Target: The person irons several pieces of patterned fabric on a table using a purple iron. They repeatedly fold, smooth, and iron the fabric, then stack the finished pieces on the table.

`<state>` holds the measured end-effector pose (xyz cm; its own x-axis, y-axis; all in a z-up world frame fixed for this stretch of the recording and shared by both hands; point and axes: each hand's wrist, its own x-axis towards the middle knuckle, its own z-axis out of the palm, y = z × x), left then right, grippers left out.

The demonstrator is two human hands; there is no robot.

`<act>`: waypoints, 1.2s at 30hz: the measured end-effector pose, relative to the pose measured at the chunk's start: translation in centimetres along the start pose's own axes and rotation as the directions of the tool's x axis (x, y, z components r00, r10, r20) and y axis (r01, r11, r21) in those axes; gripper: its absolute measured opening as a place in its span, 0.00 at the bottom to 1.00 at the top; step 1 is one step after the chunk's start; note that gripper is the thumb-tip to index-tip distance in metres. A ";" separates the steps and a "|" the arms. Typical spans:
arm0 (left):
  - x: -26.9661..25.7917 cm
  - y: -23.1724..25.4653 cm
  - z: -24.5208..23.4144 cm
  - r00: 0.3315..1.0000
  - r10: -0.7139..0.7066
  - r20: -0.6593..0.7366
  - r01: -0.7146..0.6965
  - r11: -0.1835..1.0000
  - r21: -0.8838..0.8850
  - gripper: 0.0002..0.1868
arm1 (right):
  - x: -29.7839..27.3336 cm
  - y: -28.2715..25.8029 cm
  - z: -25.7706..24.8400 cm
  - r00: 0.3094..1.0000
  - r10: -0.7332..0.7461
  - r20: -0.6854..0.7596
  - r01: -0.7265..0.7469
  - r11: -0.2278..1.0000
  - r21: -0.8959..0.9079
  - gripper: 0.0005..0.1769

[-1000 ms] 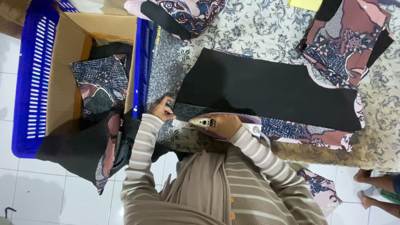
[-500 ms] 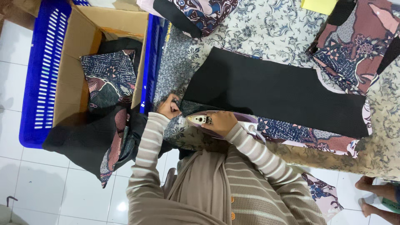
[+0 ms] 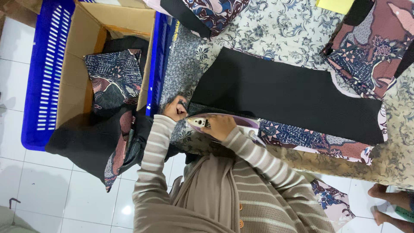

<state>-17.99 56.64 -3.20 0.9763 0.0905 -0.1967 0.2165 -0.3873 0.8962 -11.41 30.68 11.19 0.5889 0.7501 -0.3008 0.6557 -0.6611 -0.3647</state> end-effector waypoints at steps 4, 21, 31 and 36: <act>-0.3 0.3 -0.6 0.997 0.044 -0.070 -0.047 0.998 -0.037 0.26 | -0.4 0.2 -0.4 0.998 -0.040 -0.048 0.041 0.999 0.032 0.32; -7.6 0.5 -0.7 0.805 -0.152 -0.573 0.149 0.988 -0.053 0.08 | 2.2 -1.8 1.4 0.996 -0.079 -0.049 0.079 0.997 -0.005 0.34; -5.1 1.5 4.9 0.911 -0.135 -0.389 0.346 0.763 0.546 0.26 | -14.5 20.4 -6.2 0.926 0.330 0.184 -0.365 0.908 0.207 0.37; -3.2 1.6 2.9 0.905 -0.290 -0.311 0.416 0.757 0.504 0.26 | -31.2 35.8 -11.2 0.665 0.691 -0.284 -0.292 0.591 0.752 0.25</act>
<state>-20.73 53.11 -2.27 0.8193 0.4797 -0.3142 0.5723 -0.7177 0.3967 -0.99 -16.56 17.38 0.9787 0.0373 -0.2019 -0.1403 -0.5964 -0.7903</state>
